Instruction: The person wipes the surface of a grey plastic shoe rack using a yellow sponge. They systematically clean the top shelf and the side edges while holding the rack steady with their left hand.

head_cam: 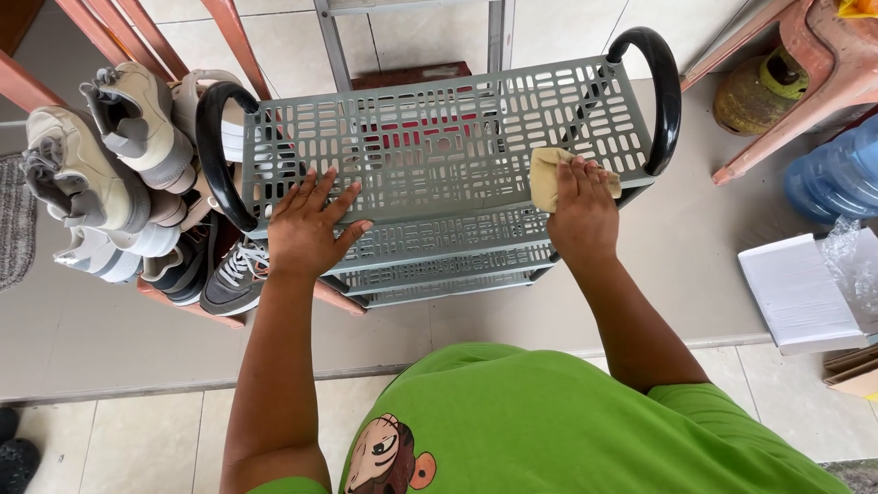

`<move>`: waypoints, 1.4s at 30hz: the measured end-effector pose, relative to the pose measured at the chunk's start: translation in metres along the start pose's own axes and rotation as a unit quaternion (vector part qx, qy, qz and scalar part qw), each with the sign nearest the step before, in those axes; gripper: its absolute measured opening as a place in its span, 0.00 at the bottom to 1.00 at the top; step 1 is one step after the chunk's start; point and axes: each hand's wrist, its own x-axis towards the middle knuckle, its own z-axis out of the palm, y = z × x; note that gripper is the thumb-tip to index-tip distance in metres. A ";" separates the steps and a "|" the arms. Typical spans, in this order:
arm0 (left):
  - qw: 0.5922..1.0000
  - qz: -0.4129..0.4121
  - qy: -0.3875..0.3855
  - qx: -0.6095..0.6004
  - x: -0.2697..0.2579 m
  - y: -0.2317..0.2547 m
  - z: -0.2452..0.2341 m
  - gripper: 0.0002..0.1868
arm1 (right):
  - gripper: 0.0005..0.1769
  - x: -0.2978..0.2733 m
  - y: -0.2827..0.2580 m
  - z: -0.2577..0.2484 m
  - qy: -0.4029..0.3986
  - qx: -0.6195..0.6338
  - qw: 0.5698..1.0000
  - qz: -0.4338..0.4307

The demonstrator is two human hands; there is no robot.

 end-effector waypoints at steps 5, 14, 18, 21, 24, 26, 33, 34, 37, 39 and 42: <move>0.998 -0.019 -0.057 -0.002 0.002 0.003 -0.003 0.29 | 0.23 0.008 -0.053 -0.013 -0.018 0.057 0.998 -0.020; 0.975 0.036 0.106 -0.193 -0.027 -0.023 -0.019 0.24 | 0.28 0.056 -0.137 -0.055 -0.037 0.251 0.964 -0.081; 0.961 0.023 0.188 -0.199 -0.062 -0.051 -0.025 0.27 | 0.37 0.084 -0.190 -0.060 0.012 0.312 0.933 -0.178; 0.974 0.020 0.166 -0.151 -0.070 -0.053 -0.031 0.25 | 0.26 0.094 -0.236 -0.047 -0.009 0.344 0.909 -0.233; 0.987 0.044 0.152 0.001 -0.071 -0.050 -0.037 0.25 | 0.21 0.087 -0.252 -0.022 -0.015 0.324 0.908 -0.266; 0.989 0.062 0.137 0.010 -0.075 -0.057 -0.034 0.28 | 0.19 0.080 -0.238 -0.023 -0.021 0.316 0.909 -0.272; 0.987 0.101 0.128 -0.011 -0.075 -0.071 -0.025 0.36 | 0.14 0.055 -0.167 -0.025 -0.089 0.256 0.928 -0.255; 0.987 0.101 0.126 -0.013 -0.075 -0.071 -0.026 0.36 | 0.14 0.053 -0.157 -0.026 -0.090 0.256 0.928 -0.255; 0.988 0.107 0.111 -0.018 -0.080 -0.069 -0.031 0.36 | 0.14 0.045 -0.134 -0.037 -0.122 0.247 0.934 -0.226; 0.988 0.101 0.114 -0.034 -0.079 -0.066 -0.035 0.32 | 0.13 0.046 -0.124 -0.051 -0.126 0.204 0.951 -0.194; 0.989 0.095 0.103 -0.041 -0.082 -0.068 -0.036 0.31 | 0.17 0.055 -0.150 -0.064 -0.082 0.176 0.964 -0.183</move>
